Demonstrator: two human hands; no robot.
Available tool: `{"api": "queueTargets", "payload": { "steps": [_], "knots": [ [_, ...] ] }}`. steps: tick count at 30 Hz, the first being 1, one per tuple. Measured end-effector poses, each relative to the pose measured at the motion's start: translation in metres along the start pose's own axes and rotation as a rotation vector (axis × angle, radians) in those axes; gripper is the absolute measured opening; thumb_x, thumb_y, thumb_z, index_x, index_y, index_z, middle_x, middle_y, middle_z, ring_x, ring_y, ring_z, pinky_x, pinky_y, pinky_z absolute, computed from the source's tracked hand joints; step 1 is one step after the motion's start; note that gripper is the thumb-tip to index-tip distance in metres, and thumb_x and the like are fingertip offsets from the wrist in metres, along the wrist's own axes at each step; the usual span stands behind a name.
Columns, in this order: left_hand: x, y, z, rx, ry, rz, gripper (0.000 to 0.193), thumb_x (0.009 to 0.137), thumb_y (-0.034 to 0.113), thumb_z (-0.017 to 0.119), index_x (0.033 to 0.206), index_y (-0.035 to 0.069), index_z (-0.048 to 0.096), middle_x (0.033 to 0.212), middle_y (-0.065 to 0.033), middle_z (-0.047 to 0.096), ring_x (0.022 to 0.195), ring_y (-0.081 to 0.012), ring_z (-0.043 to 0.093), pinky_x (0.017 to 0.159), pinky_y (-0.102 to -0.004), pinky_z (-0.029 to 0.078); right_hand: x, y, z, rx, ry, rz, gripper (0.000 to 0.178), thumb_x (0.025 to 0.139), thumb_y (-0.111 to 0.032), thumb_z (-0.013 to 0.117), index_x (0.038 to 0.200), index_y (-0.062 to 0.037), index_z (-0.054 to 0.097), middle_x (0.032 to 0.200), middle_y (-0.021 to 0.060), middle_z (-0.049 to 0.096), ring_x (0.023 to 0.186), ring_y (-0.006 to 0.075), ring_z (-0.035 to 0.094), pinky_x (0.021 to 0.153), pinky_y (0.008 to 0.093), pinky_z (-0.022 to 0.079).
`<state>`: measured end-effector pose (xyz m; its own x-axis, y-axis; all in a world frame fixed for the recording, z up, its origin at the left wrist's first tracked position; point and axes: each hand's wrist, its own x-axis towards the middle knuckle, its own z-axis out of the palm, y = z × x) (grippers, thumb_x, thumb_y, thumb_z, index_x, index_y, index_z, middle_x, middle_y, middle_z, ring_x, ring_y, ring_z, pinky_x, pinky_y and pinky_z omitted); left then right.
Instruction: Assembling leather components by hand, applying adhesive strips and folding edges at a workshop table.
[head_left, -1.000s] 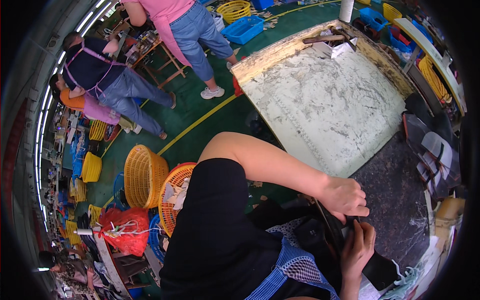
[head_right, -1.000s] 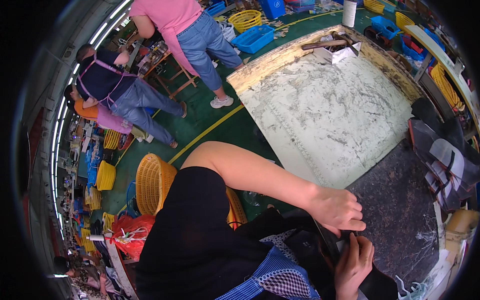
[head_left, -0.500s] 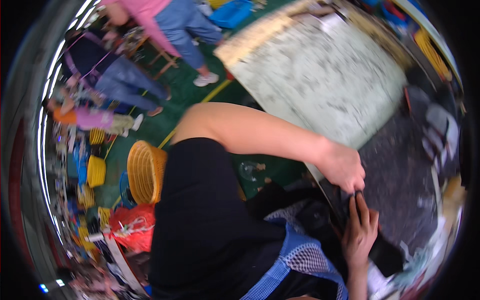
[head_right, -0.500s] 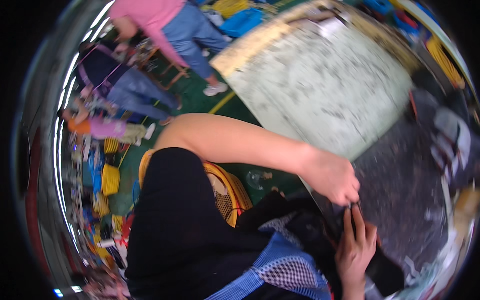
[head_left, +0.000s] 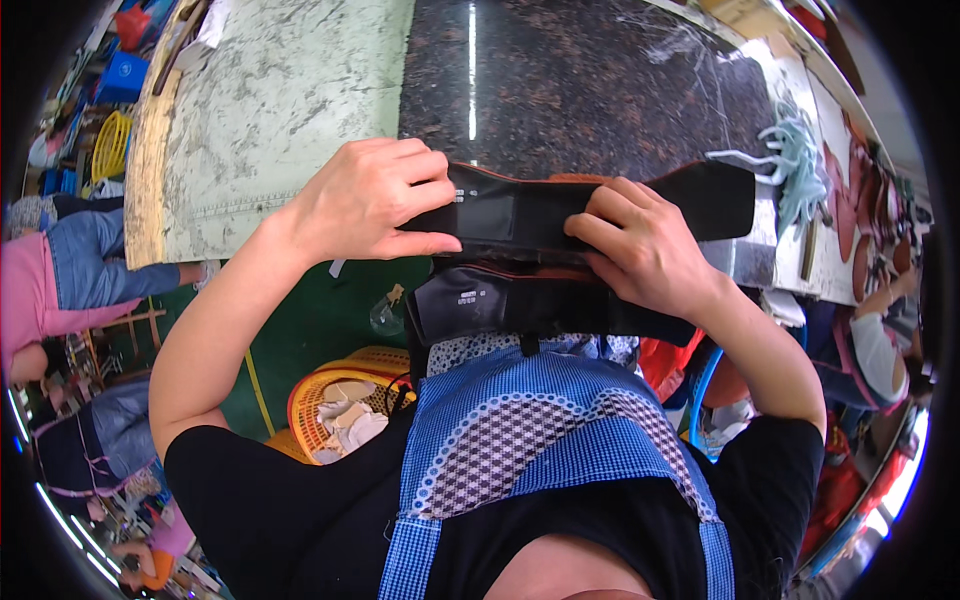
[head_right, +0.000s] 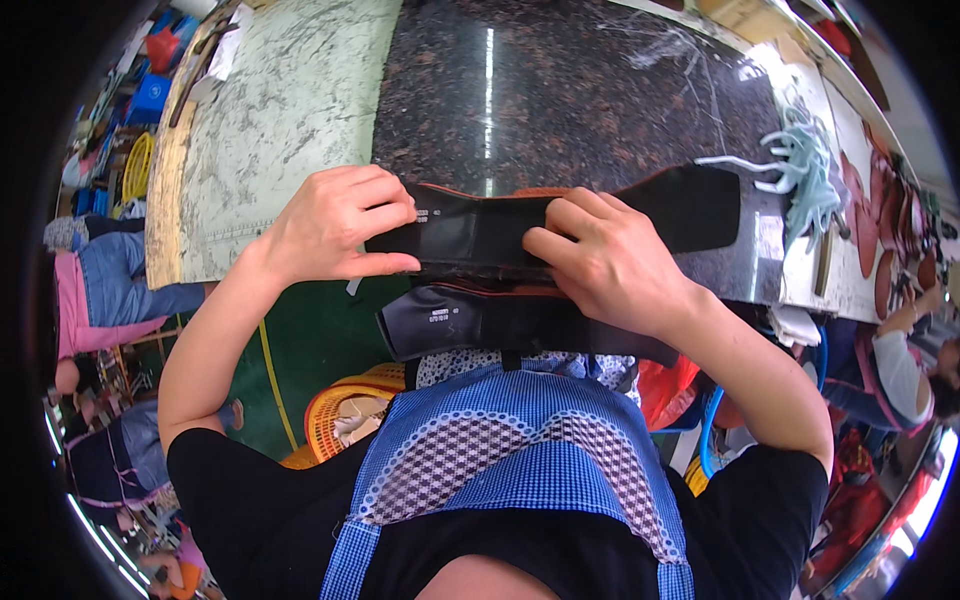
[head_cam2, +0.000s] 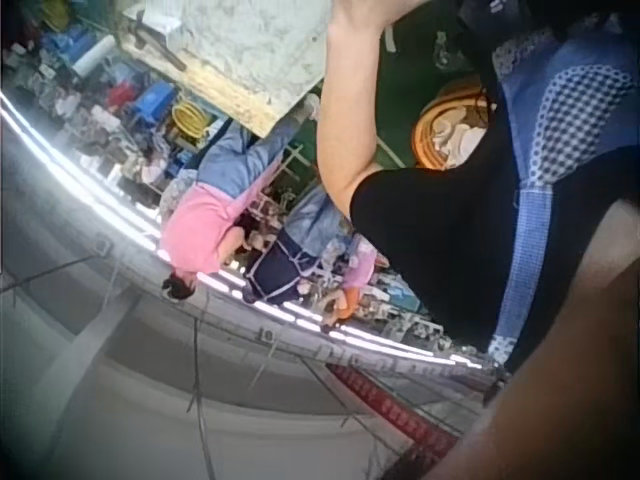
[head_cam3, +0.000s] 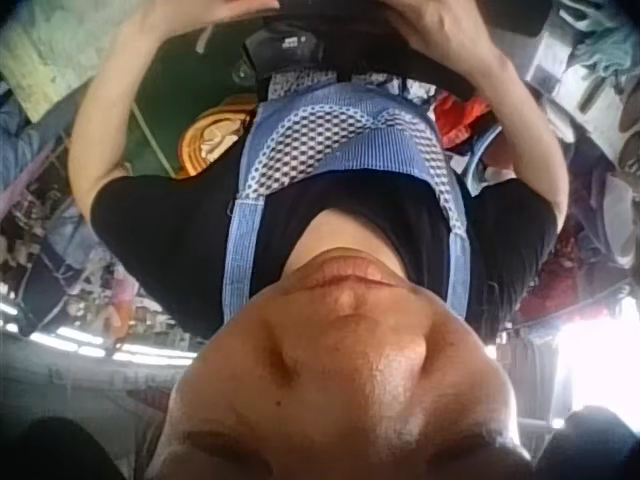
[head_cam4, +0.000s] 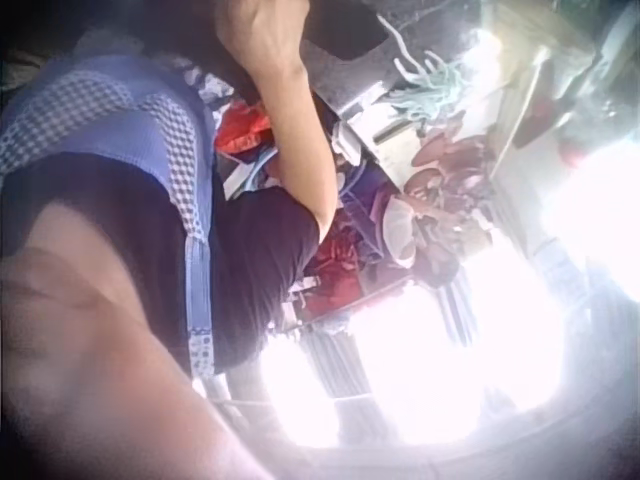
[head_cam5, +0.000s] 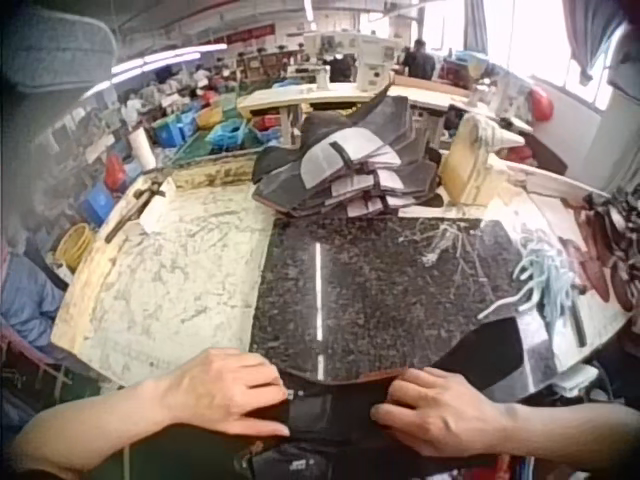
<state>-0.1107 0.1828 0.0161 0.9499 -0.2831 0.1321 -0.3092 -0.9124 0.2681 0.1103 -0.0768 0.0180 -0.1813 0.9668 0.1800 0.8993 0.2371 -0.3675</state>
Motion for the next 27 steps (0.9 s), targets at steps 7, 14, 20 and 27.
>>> {"api": "queueTargets", "payload": {
  "steps": [7, 14, 20, 27],
  "knots": [
    [0.003, 0.054, 0.046, 0.031, 0.157, -0.105, 0.075, 0.082, 0.038, 0.085, 0.145, 0.005, 0.061, 0.133, -0.0135, 0.06, 0.127, -0.0348, 0.059, 0.106, -0.0464, 0.053, -0.017, -0.026, 0.019, -0.208, 0.152, 0.015, 0.023, 0.081, -0.015, 0.067, 0.103, -0.0047, 0.067, 0.087, 0.0047, 0.059, 0.091, 0.0224, 0.065, 0.076, 0.0353, 0.056],
    [-0.008, 0.004, -0.008, 0.017, 0.087, -0.266, 0.021, 0.096, 0.022, 0.077, 0.103, 0.003, 0.075, 0.097, -0.012, 0.07, 0.095, -0.0304, 0.069, 0.082, -0.0407, 0.056, -0.007, -0.022, 0.002, -0.147, 0.191, -0.097, 0.014, 0.081, -0.017, 0.068, 0.085, -0.0094, 0.057, 0.072, 0.0061, 0.056, 0.071, 0.0274, 0.064, 0.063, 0.0407, 0.055],
    [-0.013, -0.008, -0.008, 0.033, 0.453, -0.376, 0.013, 0.095, 0.018, 0.077, 0.105, 0.008, 0.078, 0.096, -0.0094, 0.074, 0.093, -0.0295, 0.073, 0.082, -0.0406, 0.059, -0.092, -0.054, 0.085, -0.129, 0.079, 0.03, 0.015, 0.076, -0.017, 0.068, 0.087, -0.009, 0.062, 0.08, 0.0042, 0.06, 0.083, 0.0226, 0.064, 0.066, 0.036, 0.054],
    [0.13, -0.039, -0.002, 0.167, 0.462, -0.121, 0.054, 0.085, 0.014, 0.082, 0.137, 0.014, 0.067, 0.131, -0.0102, 0.066, 0.123, -0.0328, 0.065, 0.105, -0.0448, 0.052, -0.051, -0.055, -0.01, 0.511, 0.077, 0.162, 0.026, 0.094, -0.018, 0.077, 0.115, -0.002, 0.075, 0.102, 0.0135, 0.077, 0.095, 0.034, 0.075, 0.083, 0.0435, 0.061]
  ]
}}
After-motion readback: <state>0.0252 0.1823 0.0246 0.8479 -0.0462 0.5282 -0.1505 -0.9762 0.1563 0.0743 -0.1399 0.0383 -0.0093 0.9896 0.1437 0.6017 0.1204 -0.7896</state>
